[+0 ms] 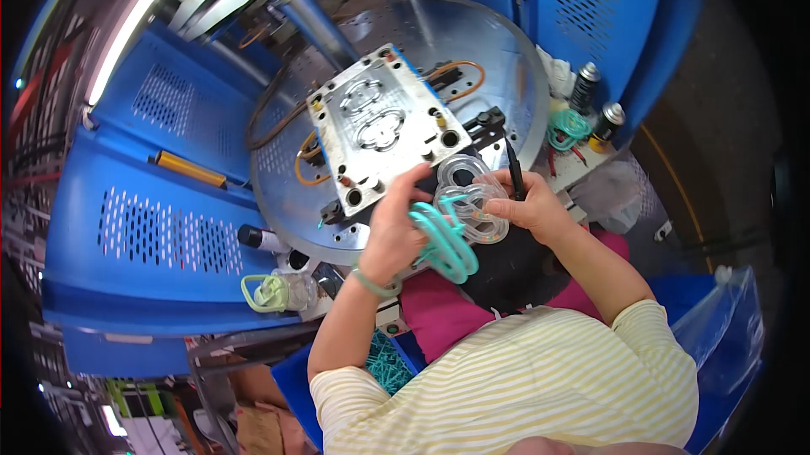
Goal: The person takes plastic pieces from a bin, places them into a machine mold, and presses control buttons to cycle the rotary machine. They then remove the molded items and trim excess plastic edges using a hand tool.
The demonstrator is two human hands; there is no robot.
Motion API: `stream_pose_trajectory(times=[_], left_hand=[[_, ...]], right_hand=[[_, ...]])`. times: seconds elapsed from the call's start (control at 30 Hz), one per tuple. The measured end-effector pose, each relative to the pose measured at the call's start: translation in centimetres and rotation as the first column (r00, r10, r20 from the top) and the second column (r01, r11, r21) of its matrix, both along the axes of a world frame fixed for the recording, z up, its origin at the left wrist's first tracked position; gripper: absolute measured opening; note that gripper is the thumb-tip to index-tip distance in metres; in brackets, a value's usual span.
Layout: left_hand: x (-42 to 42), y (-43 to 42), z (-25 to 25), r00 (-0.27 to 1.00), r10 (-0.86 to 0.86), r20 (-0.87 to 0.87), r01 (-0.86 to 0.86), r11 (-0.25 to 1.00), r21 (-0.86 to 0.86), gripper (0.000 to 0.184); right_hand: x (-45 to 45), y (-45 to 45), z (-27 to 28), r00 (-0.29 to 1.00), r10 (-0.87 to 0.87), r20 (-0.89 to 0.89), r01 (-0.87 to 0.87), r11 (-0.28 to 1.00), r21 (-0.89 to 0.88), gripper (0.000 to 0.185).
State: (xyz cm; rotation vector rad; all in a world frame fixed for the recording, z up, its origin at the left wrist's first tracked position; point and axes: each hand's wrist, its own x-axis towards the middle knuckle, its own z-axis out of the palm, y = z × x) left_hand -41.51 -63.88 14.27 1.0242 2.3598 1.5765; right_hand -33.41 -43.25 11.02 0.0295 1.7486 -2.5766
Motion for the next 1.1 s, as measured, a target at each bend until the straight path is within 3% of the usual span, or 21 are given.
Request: stream_pose_trajectory(times=[0.1, 0.17, 0.2, 0.27, 0.3, 0.37, 0.4, 0.43, 0.5, 0.53, 0.6, 0.63, 0.7, 0.73, 0.77, 0.83, 0.87, 0.97, 1.03, 1.07, 1.1], left_hand=[[-0.8, -0.6, -1.1, 0.992, 0.007, 0.122, 0.001, 0.998, -0.067, 0.035], [-1.5, -1.5, -1.9, 0.930, -0.045, 0.364, 0.019, 0.997, 0.074, 0.030], [-1.7, -1.9, -2.1, 0.931, -0.044, 0.363, 0.015, 0.996, 0.082, 0.030], [-1.7, -2.9, -2.6, 0.742, -0.224, 0.632, -0.064, 0.915, 0.399, 0.027], [-1.8, -3.1, -2.9, 0.747, -0.225, 0.626, -0.067, 0.911, 0.408, 0.027], [-1.8, -3.2, -2.6, 0.483, -0.424, 0.766, -0.307, 0.737, 0.602, 0.024], [-0.4, -2.6, -2.1, 0.707, -0.307, 0.637, -0.248, 0.735, 0.631, 0.024], [-0.5, -2.3, -2.5, 0.796, -0.221, 0.564, -0.221, 0.760, 0.611, 0.020], [-1.3, -3.7, -4.9, 0.834, -0.202, 0.514, -0.129, 0.834, 0.537, 0.019], [-1.2, -3.1, -3.0, 0.839, -0.200, 0.506, -0.150, 0.809, 0.569, 0.035], [-2.0, -3.8, -1.1, 0.834, -0.107, 0.542, -0.209, 0.847, 0.488, 0.025], [-2.5, -4.6, -0.2, 0.817, -0.089, 0.570, -0.220, 0.865, 0.451, 0.019], [-4.7, -5.9, 0.3, 0.857, -0.137, 0.496, -0.049, 0.938, 0.344, 0.011], [-5.9, -6.7, 1.0, 0.936, -0.097, 0.339, 0.061, 0.991, 0.116, 0.011], [-6.9, -6.9, 1.6, 0.937, -0.098, 0.336, 0.062, 0.991, 0.115, 0.011], [-8.9, -7.2, 2.7, 0.946, -0.109, 0.304, 0.130, 0.990, -0.052, 0.014], [-10.3, -7.5, 2.8, 0.941, -0.098, 0.324, 0.128, 0.989, -0.073, 0.015], [-14.1, -8.4, 4.1, 0.949, -0.026, 0.314, 0.079, 0.984, -0.158, 0.022], [-16.8, -9.1, 4.6, 0.989, 0.053, 0.138, -0.025, 0.980, -0.195, 0.028], [-18.6, -9.9, 4.7, 0.999, 0.050, -0.005, -0.049, 0.948, -0.314, 0.032], [-19.4, -10.0, 5.5, 0.998, 0.045, 0.041, -0.028, 0.940, -0.341, 0.032]], right_hand=[[-1.4, -1.3, -0.5, 0.997, 0.026, -0.069, -0.025, 1.000, 0.008, 0.040], [-1.9, -1.0, -0.6, 0.999, 0.024, 0.042, -0.021, 0.997, -0.074, 0.036], [-2.6, -1.2, -0.9, 0.999, -0.032, -0.015, 0.032, 0.999, -0.019, 0.034], [-3.4, -1.4, -0.5, 0.999, -0.045, 0.001, 0.045, 0.998, -0.042, 0.032], [-3.8, -1.5, -0.2, 0.998, -0.060, 0.017, 0.061, 0.995, -0.075, 0.031], [-4.7, -2.5, 0.2, 0.995, -0.096, 0.008, 0.097, 0.989, -0.109, 0.028], [-5.2, -3.1, 0.1, 0.991, -0.136, -0.002, 0.134, 0.982, -0.133, 0.027], [-5.6, -3.8, 0.1, 0.985, -0.175, -0.013, 0.170, 0.973, -0.158, 0.026], [-6.0, -5.1, 0.0, 0.993, -0.115, -0.012, 0.112, 0.981, -0.157, 0.019], [-6.1, -5.5, 0.2, 0.996, -0.080, 0.025, 0.081, 0.995, -0.056, 0.021], [-7.0, -5.2, 0.1, 0.999, 0.011, 0.047, -0.015, 0.997, 0.080, 0.028], [-7.6, -4.8, 0.8, 1.000, 0.012, -0.001, -0.012, 0.997, 0.082, 0.032], [-10.0, -4.8, 2.5, 0.976, -0.071, -0.206, 0.125, 0.956, 0.264, 0.035], [-11.7, -4.4, 1.4, 0.949, -0.038, -0.312, 0.145, 0.933, 0.328, 0.035], [-12.6, -4.2, 2.1, 0.948, -0.039, -0.315, 0.147, 0.934, 0.327, 0.035], [-14.2, -4.0, 3.8, 0.942, 0.183, -0.281, 0.082, 0.687, 0.722, 0.034], [-15.2, -4.3, 4.3, 0.951, 0.158, -0.267, 0.080, 0.707, 0.702, 0.029], [-20.5, -4.0, 3.5, 0.888, 0.186, -0.420, 0.243, 0.585, 0.774, 0.030], [-24.7, -3.7, 3.6, 0.926, 0.085, -0.368, 0.271, 0.530, 0.804, 0.029], [-27.0, -3.5, 3.1, 0.931, 0.044, -0.362, 0.303, 0.463, 0.833, 0.029], [-29.1, -3.3, 2.6, 0.933, 0.004, -0.361, 0.330, 0.392, 0.859, 0.029]])
